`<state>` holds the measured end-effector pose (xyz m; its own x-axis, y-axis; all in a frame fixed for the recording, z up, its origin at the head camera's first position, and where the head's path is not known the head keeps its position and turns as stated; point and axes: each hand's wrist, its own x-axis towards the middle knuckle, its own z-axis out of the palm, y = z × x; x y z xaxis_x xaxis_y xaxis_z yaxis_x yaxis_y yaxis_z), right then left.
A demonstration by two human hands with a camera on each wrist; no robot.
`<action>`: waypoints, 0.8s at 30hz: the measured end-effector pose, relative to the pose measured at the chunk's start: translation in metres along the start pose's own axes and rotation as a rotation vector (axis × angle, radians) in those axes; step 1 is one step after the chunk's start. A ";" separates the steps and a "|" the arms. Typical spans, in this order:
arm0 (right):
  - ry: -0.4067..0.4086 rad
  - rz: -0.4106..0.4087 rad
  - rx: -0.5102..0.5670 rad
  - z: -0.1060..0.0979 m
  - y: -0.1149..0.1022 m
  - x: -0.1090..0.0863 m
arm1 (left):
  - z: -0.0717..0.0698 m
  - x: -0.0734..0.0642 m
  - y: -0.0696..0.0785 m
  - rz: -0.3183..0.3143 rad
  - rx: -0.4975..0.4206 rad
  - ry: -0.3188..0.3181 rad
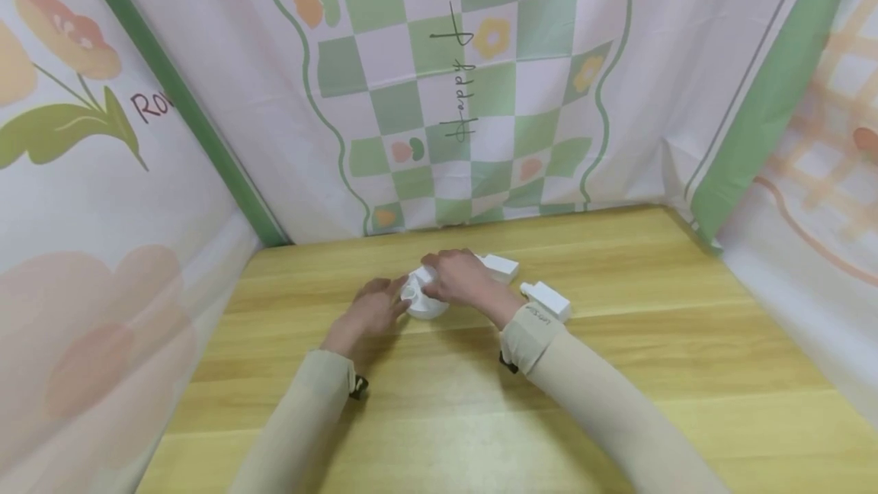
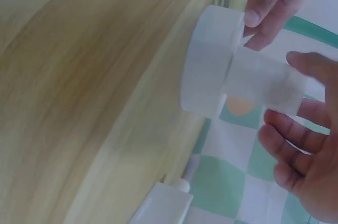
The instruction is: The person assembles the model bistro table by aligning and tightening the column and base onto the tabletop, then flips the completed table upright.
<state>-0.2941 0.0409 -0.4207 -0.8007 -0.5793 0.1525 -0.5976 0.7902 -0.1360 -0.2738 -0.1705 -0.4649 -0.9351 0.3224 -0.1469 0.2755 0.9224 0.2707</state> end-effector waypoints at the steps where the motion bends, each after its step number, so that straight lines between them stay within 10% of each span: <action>1: -0.005 -0.001 0.009 -0.001 0.000 0.000 | 0.000 0.000 0.000 0.001 -0.007 0.002; 10: -0.045 0.161 0.061 -0.005 0.005 -0.003 | 0.000 -0.001 0.002 -0.001 -0.013 -0.001; 17: -0.037 0.035 0.150 -0.005 0.010 -0.012 | 0.000 -0.003 0.002 -0.015 -0.029 -0.007; 24: -0.006 0.076 0.113 -0.006 0.019 -0.012 | 0.000 -0.001 0.001 0.001 -0.008 0.000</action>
<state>-0.2958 0.0642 -0.4196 -0.8437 -0.5203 0.1317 -0.5360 0.8043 -0.2564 -0.2723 -0.1699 -0.4639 -0.9350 0.3231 -0.1462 0.2745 0.9203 0.2788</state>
